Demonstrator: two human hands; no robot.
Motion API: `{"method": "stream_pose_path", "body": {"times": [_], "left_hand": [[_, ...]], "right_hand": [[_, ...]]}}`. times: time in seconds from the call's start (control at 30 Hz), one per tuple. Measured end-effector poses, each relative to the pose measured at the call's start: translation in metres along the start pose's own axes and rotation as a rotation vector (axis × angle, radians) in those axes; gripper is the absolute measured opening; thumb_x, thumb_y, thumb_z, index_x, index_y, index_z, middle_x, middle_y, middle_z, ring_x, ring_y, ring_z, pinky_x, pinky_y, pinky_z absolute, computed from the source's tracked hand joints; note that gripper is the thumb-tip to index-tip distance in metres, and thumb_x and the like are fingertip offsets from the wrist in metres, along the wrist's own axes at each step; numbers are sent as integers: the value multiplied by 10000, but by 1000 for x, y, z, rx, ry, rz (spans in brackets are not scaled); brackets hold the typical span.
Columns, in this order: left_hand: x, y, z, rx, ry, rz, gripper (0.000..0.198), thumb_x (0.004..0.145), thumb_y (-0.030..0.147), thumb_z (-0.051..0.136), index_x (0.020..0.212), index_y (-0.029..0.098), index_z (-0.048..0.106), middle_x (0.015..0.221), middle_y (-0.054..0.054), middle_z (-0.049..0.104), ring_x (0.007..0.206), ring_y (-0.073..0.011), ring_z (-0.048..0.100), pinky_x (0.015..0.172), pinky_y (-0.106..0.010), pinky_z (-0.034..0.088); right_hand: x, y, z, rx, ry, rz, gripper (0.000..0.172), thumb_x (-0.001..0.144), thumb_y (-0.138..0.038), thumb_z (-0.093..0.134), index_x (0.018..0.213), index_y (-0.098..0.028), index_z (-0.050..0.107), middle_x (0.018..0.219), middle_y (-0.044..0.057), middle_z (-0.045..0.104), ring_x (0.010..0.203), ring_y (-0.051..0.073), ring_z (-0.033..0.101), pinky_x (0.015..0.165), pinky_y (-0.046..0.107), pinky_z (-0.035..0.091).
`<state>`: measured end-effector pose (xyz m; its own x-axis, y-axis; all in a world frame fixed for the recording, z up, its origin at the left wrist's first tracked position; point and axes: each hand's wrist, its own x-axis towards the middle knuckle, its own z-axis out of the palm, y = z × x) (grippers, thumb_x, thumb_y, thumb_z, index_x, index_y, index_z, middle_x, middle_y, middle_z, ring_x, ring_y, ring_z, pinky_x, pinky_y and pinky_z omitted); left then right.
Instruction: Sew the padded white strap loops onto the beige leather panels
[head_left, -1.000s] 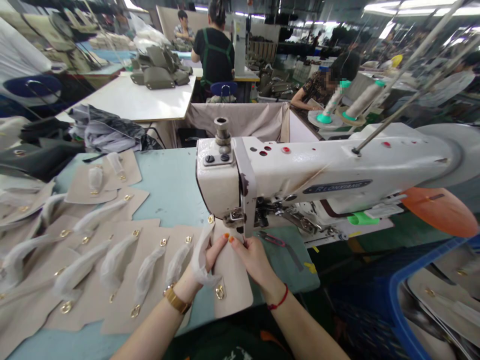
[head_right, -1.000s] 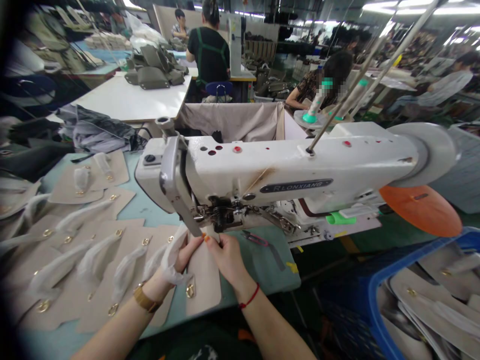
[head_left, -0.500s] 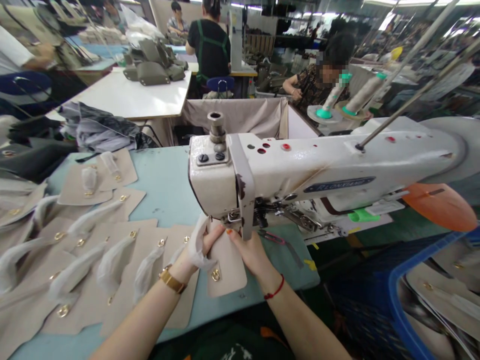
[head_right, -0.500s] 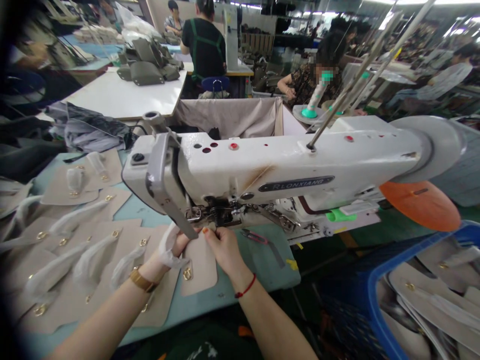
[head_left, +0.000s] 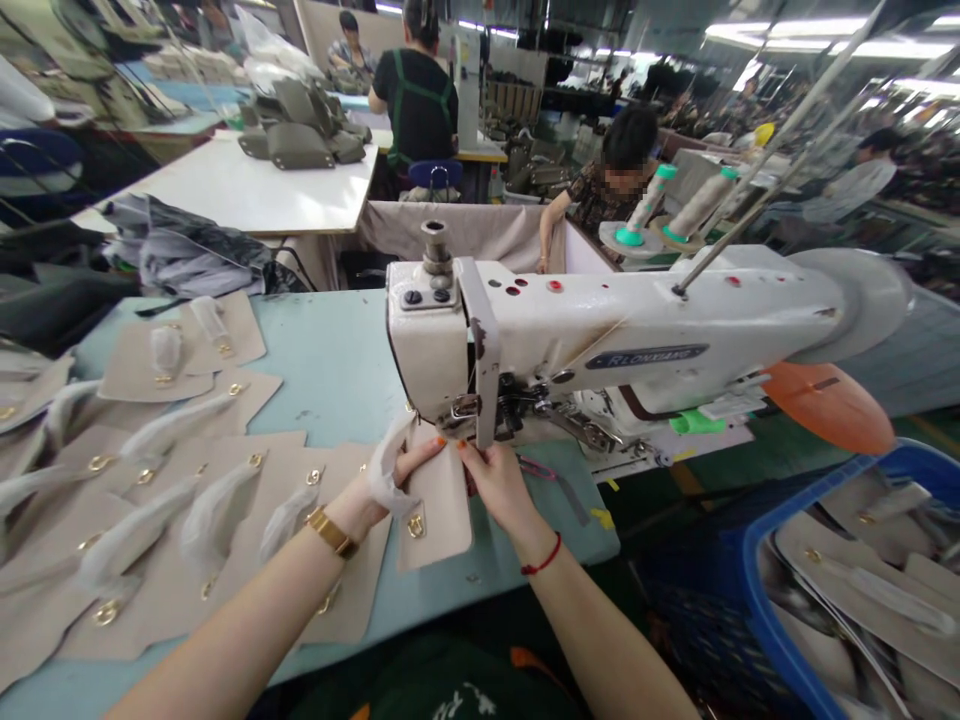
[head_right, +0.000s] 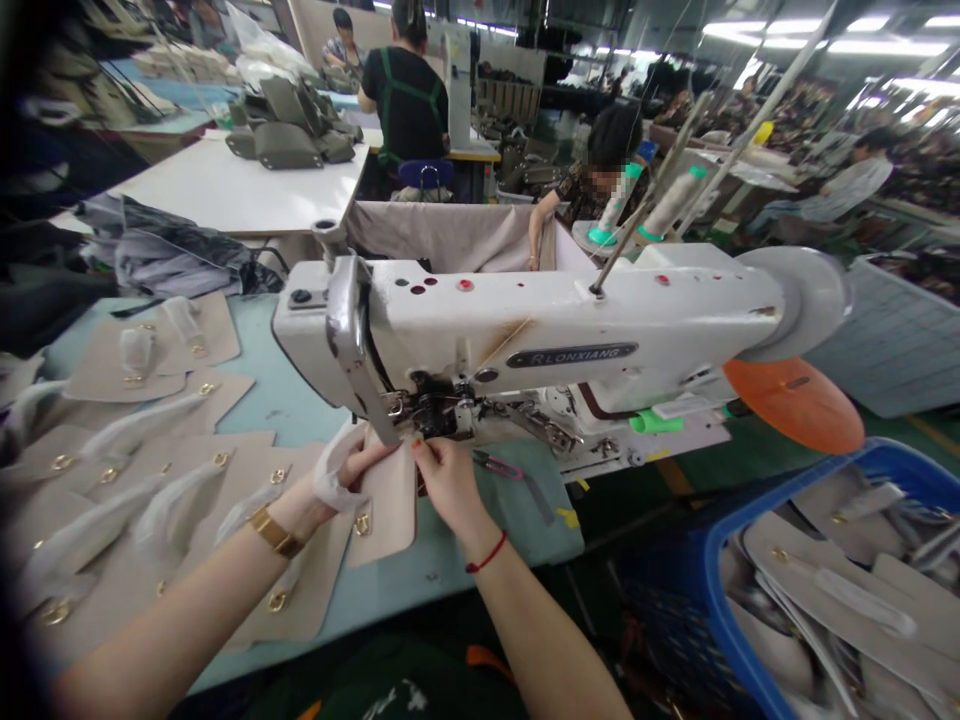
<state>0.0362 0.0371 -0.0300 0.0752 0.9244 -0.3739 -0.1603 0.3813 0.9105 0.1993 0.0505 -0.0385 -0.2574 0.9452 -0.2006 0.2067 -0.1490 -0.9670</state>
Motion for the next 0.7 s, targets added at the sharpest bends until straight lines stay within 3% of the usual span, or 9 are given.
{"method": "stream_pose_path", "body": {"times": [0.2, 0.37, 0.53, 0.7], "left_hand": [[10, -2, -2, -178, -82, -188, 432, 706, 511, 724, 983, 180, 694, 913, -135, 761, 885, -385, 709, 831, -524, 557], [15, -1, -9, -164, -176, -283, 496, 718, 519, 697, 1064, 165, 654, 976, -136, 748, 1062, -407, 642, 929, -556, 491], [15, 4, -8, -108, -228, -186, 503, 712, 532, 686, 1062, 174, 639, 1005, -133, 731, 1083, -397, 621, 926, -502, 496], [12, 17, -7, 131, -282, -8, 453, 765, 559, 566, 929, 152, 676, 859, -135, 733, 850, -346, 683, 742, -451, 551]], "right_hand": [[4, 3, 4, 45, -19, 28, 442, 850, -545, 525, 635, -159, 544, 554, 18, 550, 495, 129, 540, 461, 214, 410], [5, 4, 3, 42, -17, 28, 387, 840, -490, 537, 664, -148, 579, 577, 23, 580, 498, 139, 564, 444, 215, 445], [5, 2, 1, 36, 10, 32, 327, 844, -422, 536, 675, -147, 595, 593, 31, 602, 487, 131, 573, 426, 198, 441], [6, 4, 4, 73, -10, 46, 320, 851, -382, 505, 629, -158, 559, 561, 25, 597, 463, 120, 573, 422, 186, 435]]}}
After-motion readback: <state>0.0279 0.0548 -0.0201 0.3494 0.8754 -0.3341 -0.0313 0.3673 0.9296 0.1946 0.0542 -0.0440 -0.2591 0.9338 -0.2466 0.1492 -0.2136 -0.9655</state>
